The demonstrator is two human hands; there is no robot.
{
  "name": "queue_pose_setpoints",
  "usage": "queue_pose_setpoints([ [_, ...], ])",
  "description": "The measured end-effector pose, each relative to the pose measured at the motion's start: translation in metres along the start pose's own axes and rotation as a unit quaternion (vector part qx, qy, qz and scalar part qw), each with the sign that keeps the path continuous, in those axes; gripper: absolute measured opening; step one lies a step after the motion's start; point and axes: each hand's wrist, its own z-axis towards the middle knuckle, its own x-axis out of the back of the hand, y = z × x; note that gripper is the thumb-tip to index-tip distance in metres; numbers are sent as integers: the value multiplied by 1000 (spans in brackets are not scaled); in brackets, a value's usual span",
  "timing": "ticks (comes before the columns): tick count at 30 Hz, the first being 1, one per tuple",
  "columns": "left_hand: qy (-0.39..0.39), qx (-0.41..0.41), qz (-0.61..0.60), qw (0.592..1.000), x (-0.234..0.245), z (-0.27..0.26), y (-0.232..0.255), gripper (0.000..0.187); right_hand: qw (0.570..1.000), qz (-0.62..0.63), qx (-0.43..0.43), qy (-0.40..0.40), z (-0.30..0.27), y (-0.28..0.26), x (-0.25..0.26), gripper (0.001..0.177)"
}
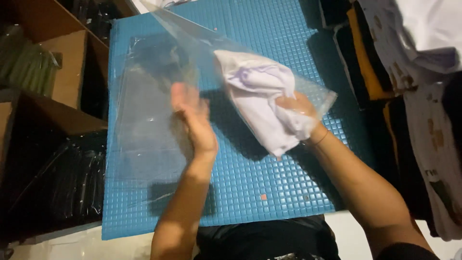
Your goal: The person folds a white t-shirt and places it into a clear plastic bag, then repeats the process with two black t-shirts. Each folded shirt is inserted into a separate bag and set aside on the table.
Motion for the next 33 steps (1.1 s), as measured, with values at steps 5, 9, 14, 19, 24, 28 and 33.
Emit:
queue_pose_setpoints([
  [5, -93, 86, 125, 984, -34, -18, 5, 79, 935, 315, -161, -12, -48, -52, -40, 77],
  [9, -153, 82, 171, 970, -32, -25, 14, 121, 961, 264, -62, -62, -73, -52, -44, 55],
  [14, -152, 88, 149, 973, -20, -23, -10, 129, 972, 152, 149, -98, -84, -53, -34, 18],
  [19, -178, 121, 93, 972, -38, -39, -20, 136, 988, 69, 131, -38, -45, -25, -16, 26],
  [24, -7, 270, -126, 955, -38, -19, 10, 93, 937, -73, 341, -14, -61, -46, 2, 26],
  [28, 58, 368, -333, 866, -23, -11, -6, 101, 895, -192, 403, -24, -101, -51, -9, 11],
  [33, 17, 386, -400, 831, -28, -17, -7, 83, 837, -317, 445, 29, -116, -56, -11, 71],
])
